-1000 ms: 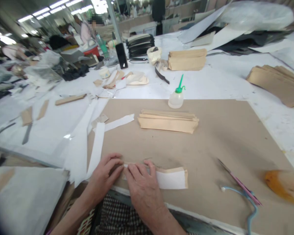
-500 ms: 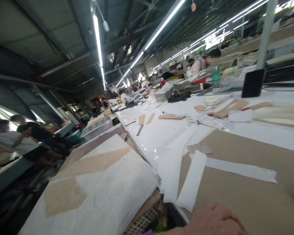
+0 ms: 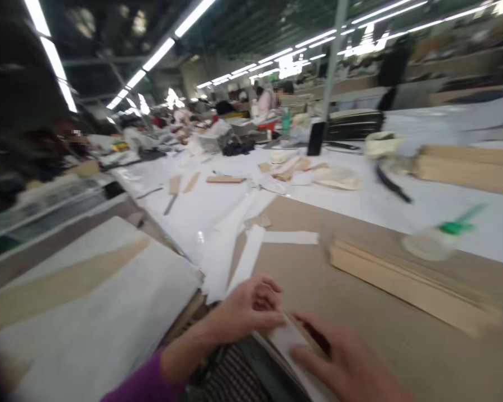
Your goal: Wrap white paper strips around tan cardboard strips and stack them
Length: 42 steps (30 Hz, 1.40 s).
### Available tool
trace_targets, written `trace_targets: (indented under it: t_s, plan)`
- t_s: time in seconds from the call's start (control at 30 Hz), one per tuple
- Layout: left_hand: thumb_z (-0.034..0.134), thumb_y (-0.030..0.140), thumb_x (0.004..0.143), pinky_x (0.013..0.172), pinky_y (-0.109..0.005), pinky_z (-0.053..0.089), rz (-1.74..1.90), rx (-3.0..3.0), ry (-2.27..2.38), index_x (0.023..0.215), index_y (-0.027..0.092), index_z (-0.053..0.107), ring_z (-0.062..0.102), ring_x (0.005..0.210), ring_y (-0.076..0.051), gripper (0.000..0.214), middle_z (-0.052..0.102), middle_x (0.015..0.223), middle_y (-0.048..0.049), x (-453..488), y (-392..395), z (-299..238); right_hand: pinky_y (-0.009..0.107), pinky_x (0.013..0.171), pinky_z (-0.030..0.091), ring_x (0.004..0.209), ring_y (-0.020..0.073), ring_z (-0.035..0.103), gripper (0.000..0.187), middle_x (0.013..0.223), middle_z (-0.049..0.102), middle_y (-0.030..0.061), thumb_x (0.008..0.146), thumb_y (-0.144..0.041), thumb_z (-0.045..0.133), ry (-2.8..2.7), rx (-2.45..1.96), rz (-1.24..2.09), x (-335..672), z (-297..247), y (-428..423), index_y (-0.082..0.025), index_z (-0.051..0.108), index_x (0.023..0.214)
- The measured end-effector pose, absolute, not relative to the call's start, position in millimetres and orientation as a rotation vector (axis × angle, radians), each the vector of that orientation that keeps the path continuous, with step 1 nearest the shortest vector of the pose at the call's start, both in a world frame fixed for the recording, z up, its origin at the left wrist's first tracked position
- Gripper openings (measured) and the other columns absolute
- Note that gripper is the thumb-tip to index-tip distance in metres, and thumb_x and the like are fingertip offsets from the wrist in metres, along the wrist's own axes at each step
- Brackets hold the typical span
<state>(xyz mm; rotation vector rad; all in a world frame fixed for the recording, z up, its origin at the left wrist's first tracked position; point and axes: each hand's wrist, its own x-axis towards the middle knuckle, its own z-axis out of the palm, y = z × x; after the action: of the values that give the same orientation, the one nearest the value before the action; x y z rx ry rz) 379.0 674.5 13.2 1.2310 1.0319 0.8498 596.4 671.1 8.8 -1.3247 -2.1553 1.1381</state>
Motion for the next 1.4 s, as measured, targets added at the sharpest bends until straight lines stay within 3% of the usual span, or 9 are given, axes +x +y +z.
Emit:
trace_targets:
  t_s: [0.1,0.23,0.47,0.63,0.73,0.87,1.0,1.17,1.4]
  plan:
    - [0.078,0.029,0.076,0.069,-0.025,0.047,0.760,1.260,1.031,0.113,0.019,0.053,0.059,0.073,-0.011,0.045,0.062,0.083,0.0037,368.1,684.9,14.1,0.032,0.079,0.052,0.087,0.0228,0.069,0.033,0.102,0.075,0.0029,0.088,-0.031,0.063,-2.108,-1.344,1.314,609.7,27.9,663.9,-0.026,0.071,0.120]
    - [0.070,0.027,0.080,0.069,-0.026,0.047,0.624,1.397,1.122,0.116,0.018,0.053,0.060,0.074,-0.013,0.040,0.062,0.084,0.0037,367.6,693.0,-7.0,0.028,0.073,0.049,0.083,0.0209,0.068,0.027,0.095,0.076,0.0018,0.084,-0.019,0.067,-2.136,-1.512,1.211,606.1,17.5,662.6,-0.023,0.074,0.110]
    - [0.068,0.031,0.079,0.074,-0.030,0.052,0.512,1.502,1.155,0.116,0.020,0.058,0.064,0.080,-0.017,0.040,0.065,0.090,0.0004,372.7,699.2,-19.4,0.034,0.088,0.048,0.103,0.0240,0.068,0.028,0.111,0.074,0.0062,0.090,-0.018,0.067,-2.132,-1.676,0.837,580.3,-9.3,650.0,-0.019,0.069,0.117]
    - [0.076,0.033,0.071,0.071,-0.027,0.050,0.218,1.367,0.973,0.108,0.017,0.062,0.063,0.075,-0.015,0.042,0.068,0.081,0.0009,366.8,725.0,-1.9,0.034,0.095,0.045,0.105,0.0224,0.064,0.029,0.111,0.073,0.0039,0.089,-0.011,0.067,-2.135,-1.519,0.803,576.9,-18.6,661.1,-0.020,0.070,0.116]
    - [0.070,0.040,0.078,0.057,-0.023,0.042,0.090,1.433,0.969,0.101,0.017,0.064,0.057,0.063,-0.013,0.033,0.066,0.073,0.0018,365.4,739.0,8.9,0.033,0.094,0.044,0.102,0.0211,0.064,0.028,0.109,0.074,0.0019,0.087,-0.009,0.068,-2.193,-1.423,0.818,578.7,-17.9,673.4,-0.021,0.071,0.113]
    - [0.066,0.042,0.078,0.051,-0.022,0.038,0.053,1.470,1.032,0.088,0.017,0.061,0.053,0.055,-0.011,0.027,0.065,0.067,0.0022,364.0,744.7,9.8,0.031,0.090,0.046,0.097,0.0189,0.066,0.031,0.106,0.074,0.0005,0.087,-0.009,0.067,-2.270,-1.392,0.816,581.9,-15.2,682.9,-0.022,0.070,0.115]
    - [0.066,0.038,0.078,0.053,-0.022,0.038,0.084,1.521,1.054,0.083,0.018,0.061,0.052,0.055,-0.012,0.021,0.065,0.064,0.0031,363.2,741.1,1.6,0.030,0.086,0.047,0.096,0.0197,0.067,0.029,0.105,0.074,0.0019,0.088,-0.015,0.068,-2.288,-1.491,0.829,584.5,-11.1,681.7,-0.022,0.070,0.116]
    - [0.068,0.033,0.077,0.061,-0.022,0.040,0.128,1.592,1.046,0.079,0.019,0.064,0.055,0.063,-0.013,0.015,0.062,0.063,0.0041,366.1,744.2,-3.2,0.029,0.079,0.046,0.091,0.0200,0.065,0.005,0.094,0.071,0.0027,0.095,-0.020,0.066,-2.299,-1.577,0.803,580.4,-8.7,679.7,-0.019,0.071,0.095]
    - [0.063,0.035,0.082,0.058,-0.022,0.040,0.033,1.618,0.995,0.088,0.019,0.068,0.053,0.059,-0.013,0.017,0.061,0.063,0.0040,366.1,751.7,0.4,0.031,0.085,0.045,0.096,0.0207,0.060,0.007,0.095,0.066,0.0036,0.090,-0.012,0.072,-2.242,-1.527,0.697,578.2,-21.6,678.1,-0.017,0.067,0.092]
